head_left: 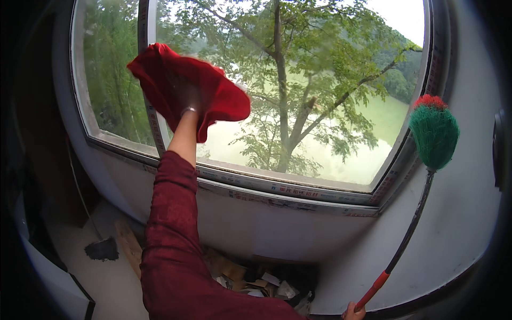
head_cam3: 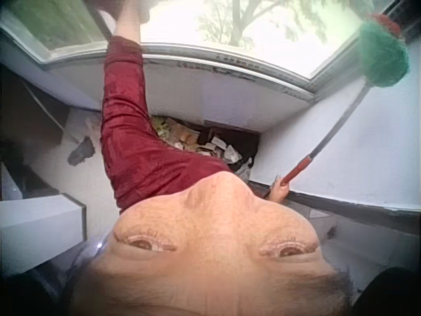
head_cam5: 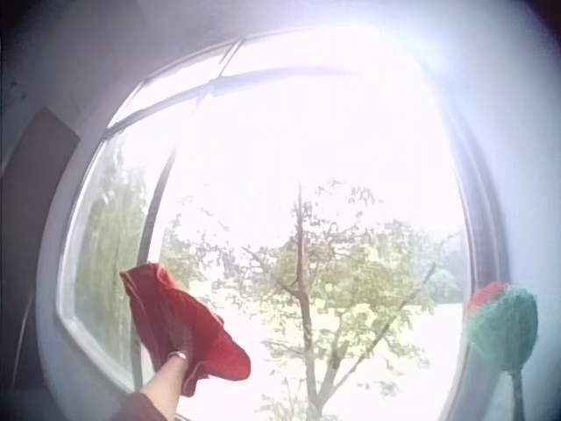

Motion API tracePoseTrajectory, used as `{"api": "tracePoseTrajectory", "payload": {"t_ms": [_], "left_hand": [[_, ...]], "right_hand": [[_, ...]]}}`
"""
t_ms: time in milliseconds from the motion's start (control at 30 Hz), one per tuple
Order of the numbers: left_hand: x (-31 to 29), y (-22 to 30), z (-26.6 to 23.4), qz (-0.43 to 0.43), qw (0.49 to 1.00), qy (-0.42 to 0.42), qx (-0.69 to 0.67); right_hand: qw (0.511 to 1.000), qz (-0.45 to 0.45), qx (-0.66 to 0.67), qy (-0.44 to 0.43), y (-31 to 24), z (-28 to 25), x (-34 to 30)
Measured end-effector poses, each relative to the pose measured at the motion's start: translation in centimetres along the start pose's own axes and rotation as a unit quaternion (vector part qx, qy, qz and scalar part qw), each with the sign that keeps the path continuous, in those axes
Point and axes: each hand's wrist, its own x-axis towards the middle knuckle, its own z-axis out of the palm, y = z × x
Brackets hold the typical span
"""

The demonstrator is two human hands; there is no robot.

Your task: The person wrings out a red cloth in a bucket, then uses a long-handled mop with the cloth attached to wipe the exterior surface of a large window. The person opens the window to reach the outside glass and continues wiping different sections of the window.

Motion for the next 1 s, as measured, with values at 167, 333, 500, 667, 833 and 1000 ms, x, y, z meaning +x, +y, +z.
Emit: {"api": "tracePoseTrajectory", "payload": {"t_ms": [167, 333, 500, 667, 833, 1000], "left_hand": [[-17.8, 9.8, -3.4, 0.137, 0.929, -0.068, -0.336], [-15.9, 23.7, -9.5, 0.230, 0.646, -0.148, -0.713], [-0.7, 32.8, -20.9, -0.145, 0.046, -0.415, -0.897], [2.1, 33.8, -16.6, -0.192, 0.146, -0.354, -0.904], [0.8, 28.5, -12.2, -0.168, 0.409, -0.295, -0.847], [1.4, 21.6, -13.5, 0.094, 0.789, -0.192, -0.576]], "right_hand": [[0.998, -0.054, 0.011, -0.025, 1.8, 1.9, 1.1], [0.997, -0.067, 0.029, 0.005, -1.0, 2.5, 0.5], [0.996, -0.056, 0.044, 0.063, -1.7, 0.9, 0.3], [0.997, -0.025, 0.044, 0.063, 0.4, 0.2, -0.3], [0.998, 0.034, 0.006, 0.044, 6.3, -0.4, 0.5], [0.994, -0.017, -0.102, -0.045, 8.5, -0.6, -1.1]]}}
